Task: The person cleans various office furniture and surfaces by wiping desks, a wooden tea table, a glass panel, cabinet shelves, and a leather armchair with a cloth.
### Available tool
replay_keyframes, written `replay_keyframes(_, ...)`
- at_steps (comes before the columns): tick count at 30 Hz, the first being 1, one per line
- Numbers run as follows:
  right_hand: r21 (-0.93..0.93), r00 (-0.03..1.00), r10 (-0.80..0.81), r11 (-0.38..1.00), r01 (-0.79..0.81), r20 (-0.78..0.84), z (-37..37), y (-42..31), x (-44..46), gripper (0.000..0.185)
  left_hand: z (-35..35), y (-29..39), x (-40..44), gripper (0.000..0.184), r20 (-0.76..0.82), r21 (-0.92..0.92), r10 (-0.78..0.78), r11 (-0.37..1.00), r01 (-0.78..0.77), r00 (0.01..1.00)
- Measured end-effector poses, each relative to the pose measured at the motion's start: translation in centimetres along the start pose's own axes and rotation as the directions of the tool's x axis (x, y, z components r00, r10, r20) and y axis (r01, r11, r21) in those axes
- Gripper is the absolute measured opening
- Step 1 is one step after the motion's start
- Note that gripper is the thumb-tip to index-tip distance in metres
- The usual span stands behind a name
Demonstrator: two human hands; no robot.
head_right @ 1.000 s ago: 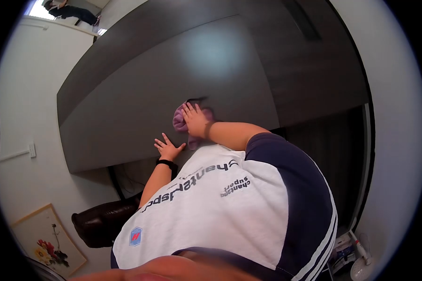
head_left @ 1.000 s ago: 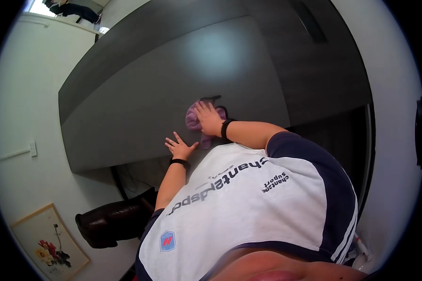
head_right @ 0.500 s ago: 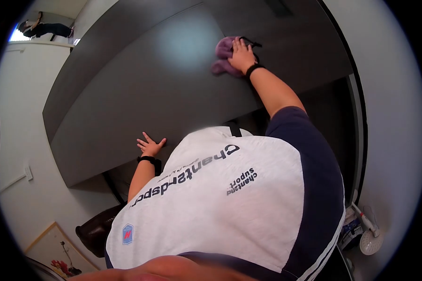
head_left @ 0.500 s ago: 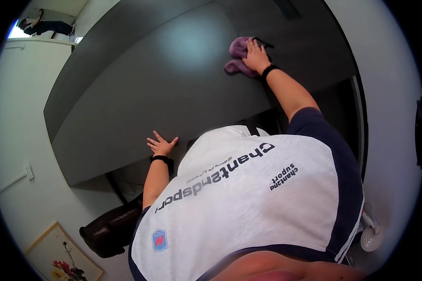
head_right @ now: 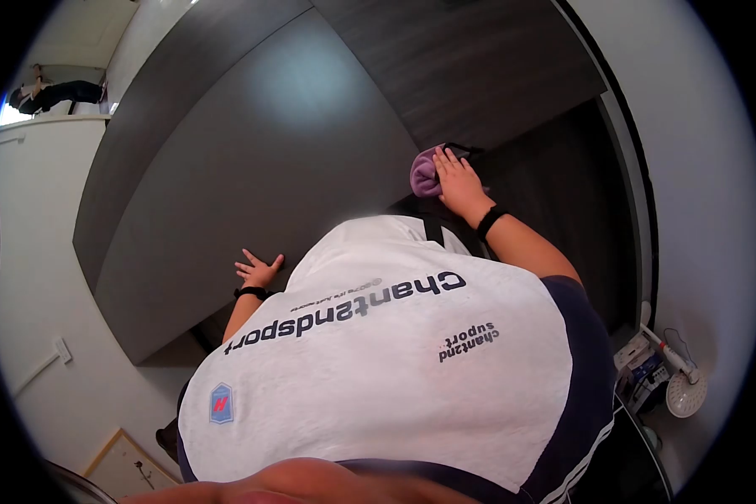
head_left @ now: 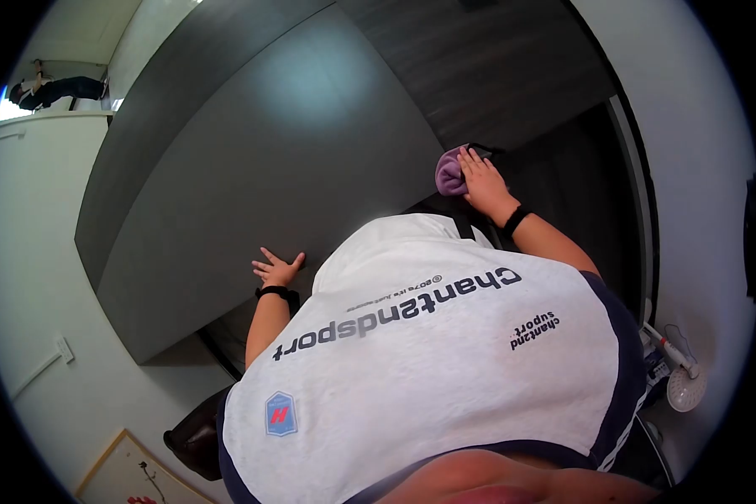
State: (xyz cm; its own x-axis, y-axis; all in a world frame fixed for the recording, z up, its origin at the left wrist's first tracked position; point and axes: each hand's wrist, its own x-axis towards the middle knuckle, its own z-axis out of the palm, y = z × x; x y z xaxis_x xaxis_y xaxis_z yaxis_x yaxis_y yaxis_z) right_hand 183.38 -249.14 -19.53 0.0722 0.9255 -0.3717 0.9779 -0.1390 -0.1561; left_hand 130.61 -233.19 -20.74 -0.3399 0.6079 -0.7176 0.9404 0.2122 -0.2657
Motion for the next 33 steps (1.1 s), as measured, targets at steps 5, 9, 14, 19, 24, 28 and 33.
replay_keyframes(5,0.01,0.996,-0.059,0.998,0.059,-0.062,-0.7,0.1,4.0,0.091,0.1,-0.3,0.4,0.139,-0.006,-0.009,0.031,0.999,-0.031,1.0)
replay_keyframes(9,0.015,0.991,-0.117,0.993,0.118,-0.062,-2.7,0.6,9.3,0.1,1.0,-0.5,-0.6,0.14,-0.041,-0.029,0.031,0.999,-0.032,0.999)
replay_keyframes(14,-0.057,0.99,0.138,0.989,-0.136,0.031,-4.7,-1.7,18.4,0.107,0.9,-0.5,-1.0,0.141,-0.065,-0.044,0.056,0.997,-0.059,0.996)
replay_keyframes(19,0.061,0.94,0.342,0.938,-0.342,0.006,-5.3,-5.1,22.1,0.108,0.3,-0.5,-2.6,0.137,-0.078,-0.127,0.114,0.984,-0.124,0.99)
replay_keyframes(24,-0.031,0.98,0.198,0.98,-0.197,0.031,-4.2,-13.3,22.5,0.115,-0.6,-1.7,-3.7,0.121,-0.044,-0.197,0.233,0.951,-0.237,0.971)
replay_keyframes(28,-0.153,0.982,-0.168,0.972,0.179,0.082,-3.2,-30.2,22.2,0.102,-2.0,-5.5,-4.2,0.102,-0.09,-0.22,0.473,0.849,-0.481,0.876)
replay_keyframes(33,-0.057,0.817,-0.563,0.818,0.572,0.124,-4.3,-50.8,20.9,0.087,-1.7,-11.5,-1.8,0.074,-0.265,-0.189,0.697,0.64,-0.745,0.666)
